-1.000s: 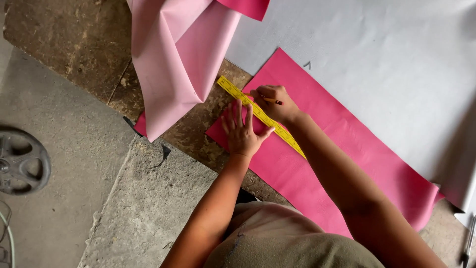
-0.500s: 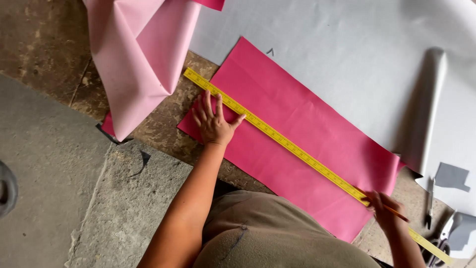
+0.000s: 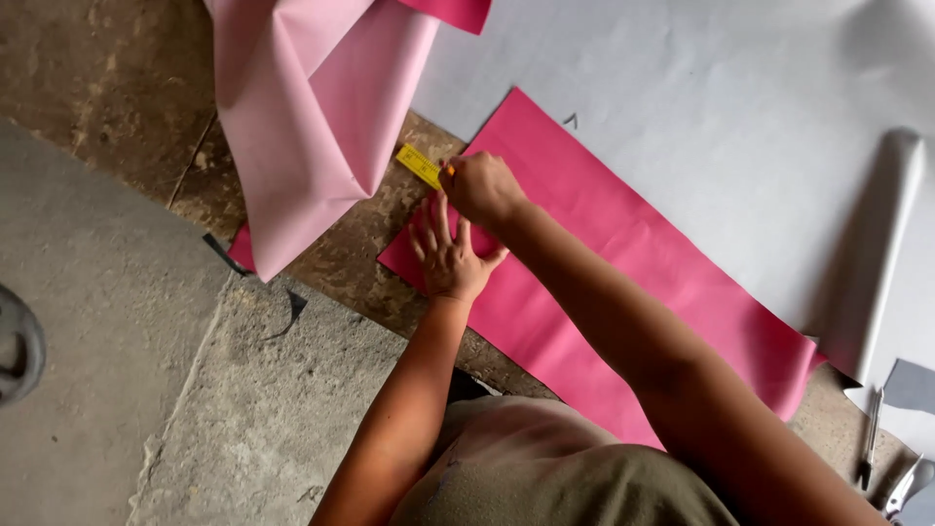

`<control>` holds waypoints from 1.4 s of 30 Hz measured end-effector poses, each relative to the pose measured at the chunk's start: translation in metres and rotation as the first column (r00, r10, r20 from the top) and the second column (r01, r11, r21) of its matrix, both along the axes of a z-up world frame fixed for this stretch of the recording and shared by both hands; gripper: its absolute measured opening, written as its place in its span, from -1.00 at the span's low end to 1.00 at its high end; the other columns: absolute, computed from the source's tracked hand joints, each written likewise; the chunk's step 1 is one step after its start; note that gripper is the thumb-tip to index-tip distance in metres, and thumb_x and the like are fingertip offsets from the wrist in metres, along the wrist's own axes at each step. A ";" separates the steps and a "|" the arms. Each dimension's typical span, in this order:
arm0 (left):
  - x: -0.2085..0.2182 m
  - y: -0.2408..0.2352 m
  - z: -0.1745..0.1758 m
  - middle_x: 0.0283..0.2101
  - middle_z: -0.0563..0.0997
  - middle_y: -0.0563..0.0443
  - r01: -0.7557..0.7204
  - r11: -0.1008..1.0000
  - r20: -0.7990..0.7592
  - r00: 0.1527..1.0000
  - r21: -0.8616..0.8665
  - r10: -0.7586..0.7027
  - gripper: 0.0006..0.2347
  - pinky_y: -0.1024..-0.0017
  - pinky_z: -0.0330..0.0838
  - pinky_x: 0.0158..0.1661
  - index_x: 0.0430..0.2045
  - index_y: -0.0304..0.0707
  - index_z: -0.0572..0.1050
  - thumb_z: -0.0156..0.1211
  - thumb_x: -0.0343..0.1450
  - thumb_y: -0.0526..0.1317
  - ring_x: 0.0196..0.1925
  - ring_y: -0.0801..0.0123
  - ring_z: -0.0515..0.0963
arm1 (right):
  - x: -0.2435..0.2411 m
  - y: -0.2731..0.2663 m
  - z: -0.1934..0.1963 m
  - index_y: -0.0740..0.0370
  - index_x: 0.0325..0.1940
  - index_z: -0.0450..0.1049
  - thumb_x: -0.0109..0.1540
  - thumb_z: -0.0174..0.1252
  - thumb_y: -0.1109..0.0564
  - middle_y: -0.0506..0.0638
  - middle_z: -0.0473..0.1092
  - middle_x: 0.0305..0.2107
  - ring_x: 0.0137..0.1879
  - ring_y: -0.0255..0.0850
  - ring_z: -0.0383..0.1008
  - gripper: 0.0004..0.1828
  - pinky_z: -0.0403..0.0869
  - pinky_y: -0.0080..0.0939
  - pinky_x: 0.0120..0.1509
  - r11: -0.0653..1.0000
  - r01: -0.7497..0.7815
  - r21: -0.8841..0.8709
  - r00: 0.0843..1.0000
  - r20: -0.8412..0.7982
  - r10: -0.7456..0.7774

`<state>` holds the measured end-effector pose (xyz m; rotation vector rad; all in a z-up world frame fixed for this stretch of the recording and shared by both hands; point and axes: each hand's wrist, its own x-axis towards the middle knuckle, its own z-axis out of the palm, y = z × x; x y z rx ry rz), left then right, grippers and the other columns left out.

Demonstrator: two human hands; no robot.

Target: Measuring and marking upholstery fabric using a ruler and template before cutting.

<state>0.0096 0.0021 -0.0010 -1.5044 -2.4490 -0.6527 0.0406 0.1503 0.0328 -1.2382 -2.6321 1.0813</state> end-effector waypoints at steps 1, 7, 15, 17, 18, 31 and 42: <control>0.002 0.000 0.000 0.47 0.21 -0.17 -0.002 1.000 -0.002 1.000 0.001 0.002 -0.21 -0.19 0.01 0.27 0.11 -0.08 0.40 0.33 0.09 0.39 0.45 -0.16 0.23 | -0.014 0.001 0.006 0.08 -0.40 0.50 0.26 0.07 -0.15 0.14 0.50 -0.59 -0.37 0.25 0.60 -0.67 0.51 0.23 -0.33 0.999 0.003 0.048 1.000 0.024 -0.005; 0.001 -0.001 -0.003 0.46 0.23 -0.17 0.020 0.996 0.022 1.000 0.086 -0.022 -0.18 -0.23 0.05 0.26 0.24 -0.05 0.35 0.14 0.21 0.49 0.46 -0.17 0.24 | 0.242 -0.076 0.025 -0.02 -0.18 0.57 0.22 0.15 0.05 0.10 0.49 -0.43 -0.19 0.23 0.57 -0.87 0.50 0.14 -0.20 0.957 0.243 -0.160 0.966 0.132 -0.224; 0.000 -0.002 0.006 0.44 0.24 -0.24 0.065 0.996 -0.034 0.997 0.062 -0.063 -0.18 -0.22 0.03 0.24 0.24 -0.12 0.37 0.14 0.25 0.49 0.44 -0.22 0.23 | 0.574 -0.199 0.019 0.29 0.04 0.62 0.48 0.21 0.12 0.36 0.55 -0.37 -0.27 0.11 0.58 -0.81 0.52 0.03 -0.26 0.591 0.806 -0.038 0.587 0.181 -0.789; -0.001 0.002 0.009 0.44 0.24 -0.23 0.065 0.996 -0.030 0.998 0.063 -0.063 -0.19 -0.21 0.03 0.25 0.25 -0.12 0.36 0.16 0.25 0.47 0.45 -0.22 0.22 | 0.531 -0.167 -0.002 0.40 0.05 0.60 0.38 0.34 0.24 0.43 0.52 -0.44 -0.32 0.21 0.58 -0.80 0.52 0.10 -0.29 0.620 0.784 0.021 0.610 0.159 -0.776; -0.001 0.001 0.008 0.45 0.23 -0.23 0.057 0.997 -0.030 0.998 0.053 -0.055 -0.18 -0.21 0.02 0.25 0.26 -0.11 0.35 0.16 0.25 0.47 0.45 -0.21 0.22 | 0.473 -0.149 0.002 0.40 0.02 0.62 0.33 0.27 0.23 0.45 0.54 -0.41 -0.23 0.32 0.56 -0.79 0.53 0.26 -0.20 0.709 0.705 0.000 0.689 0.241 -0.684; -0.001 0.000 0.009 0.45 0.24 -0.17 0.029 0.998 -0.017 0.999 0.063 -0.028 -0.20 -0.16 0.06 0.24 0.21 -0.07 0.37 0.27 0.17 0.41 0.44 -0.13 0.25 | 0.125 -0.040 0.016 0.07 -0.46 0.38 0.23 0.08 0.09 0.02 0.35 -0.69 -0.50 0.14 0.45 -0.84 0.42 0.02 -0.45 0.998 0.048 0.033 0.918 -0.394 -0.031; -0.001 -0.007 0.006 0.52 0.10 -0.17 0.050 0.991 0.100 0.994 -0.121 -0.038 -0.09 -0.30 0.00 0.39 0.41 -0.02 0.19 0.06 0.27 0.57 0.53 -0.10 0.12 | 0.556 -0.246 0.061 0.21 0.02 0.58 0.57 0.00 0.19 0.03 0.52 -0.16 -0.08 -0.18 0.47 -0.78 0.38 -0.19 0.03 0.585 0.792 0.175 0.605 -0.092 -0.791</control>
